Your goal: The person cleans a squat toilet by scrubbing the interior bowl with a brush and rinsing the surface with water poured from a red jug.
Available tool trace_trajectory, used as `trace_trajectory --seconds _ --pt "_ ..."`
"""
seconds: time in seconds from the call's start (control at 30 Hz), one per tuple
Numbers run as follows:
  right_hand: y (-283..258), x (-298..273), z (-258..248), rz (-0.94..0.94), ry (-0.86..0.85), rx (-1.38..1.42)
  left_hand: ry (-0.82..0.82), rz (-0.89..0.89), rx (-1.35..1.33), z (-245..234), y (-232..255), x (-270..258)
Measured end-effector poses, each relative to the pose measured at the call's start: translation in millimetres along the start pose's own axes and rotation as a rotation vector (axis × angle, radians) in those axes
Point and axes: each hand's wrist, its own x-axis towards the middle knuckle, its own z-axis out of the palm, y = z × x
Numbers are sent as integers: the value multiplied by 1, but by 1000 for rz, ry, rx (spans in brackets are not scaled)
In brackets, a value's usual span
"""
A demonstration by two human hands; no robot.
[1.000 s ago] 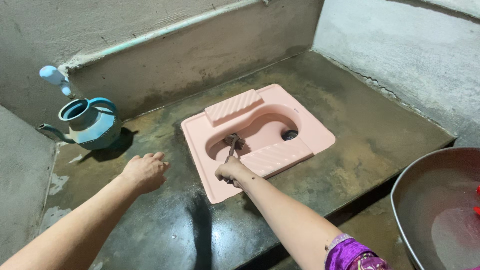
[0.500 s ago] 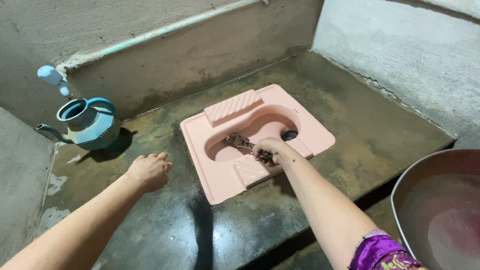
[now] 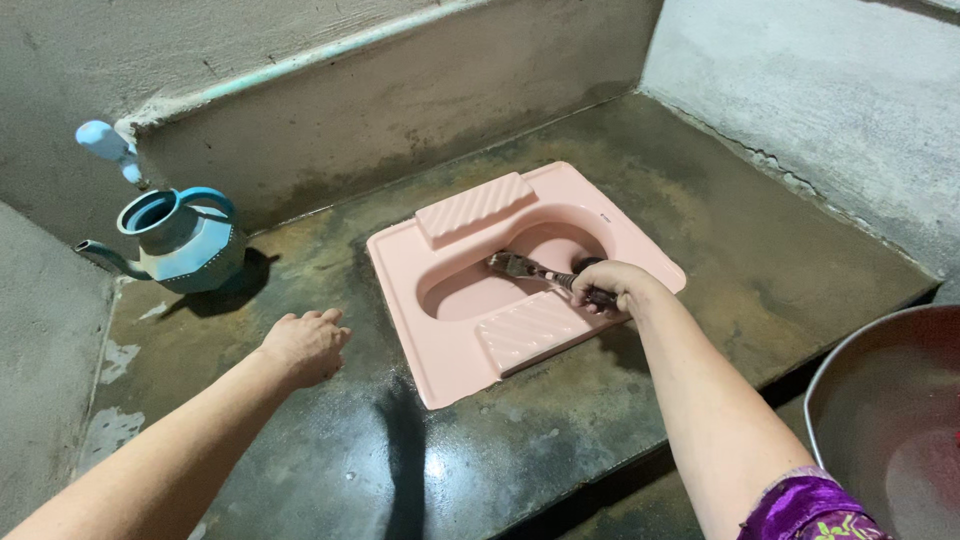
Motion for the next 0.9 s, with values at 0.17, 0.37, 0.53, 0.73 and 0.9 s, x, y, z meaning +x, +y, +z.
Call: trace_trajectory --seconds 0.17,0.37,0.53,0.73,0.9 --pt "25 34 -1 -63 226 171 -6 3 -21 -1 -3 -1" --pt "59 64 39 -302 269 110 14 -11 -1 -1 -5 -1" --pt "33 31 90 -244 343 -140 96 15 39 -2 -12 -5" --pt "24 1 143 -283 328 -363 154 19 118 -8 -13 -10" --pt "26 -16 178 -302 275 -491 140 13 104 -8 -16 -17"
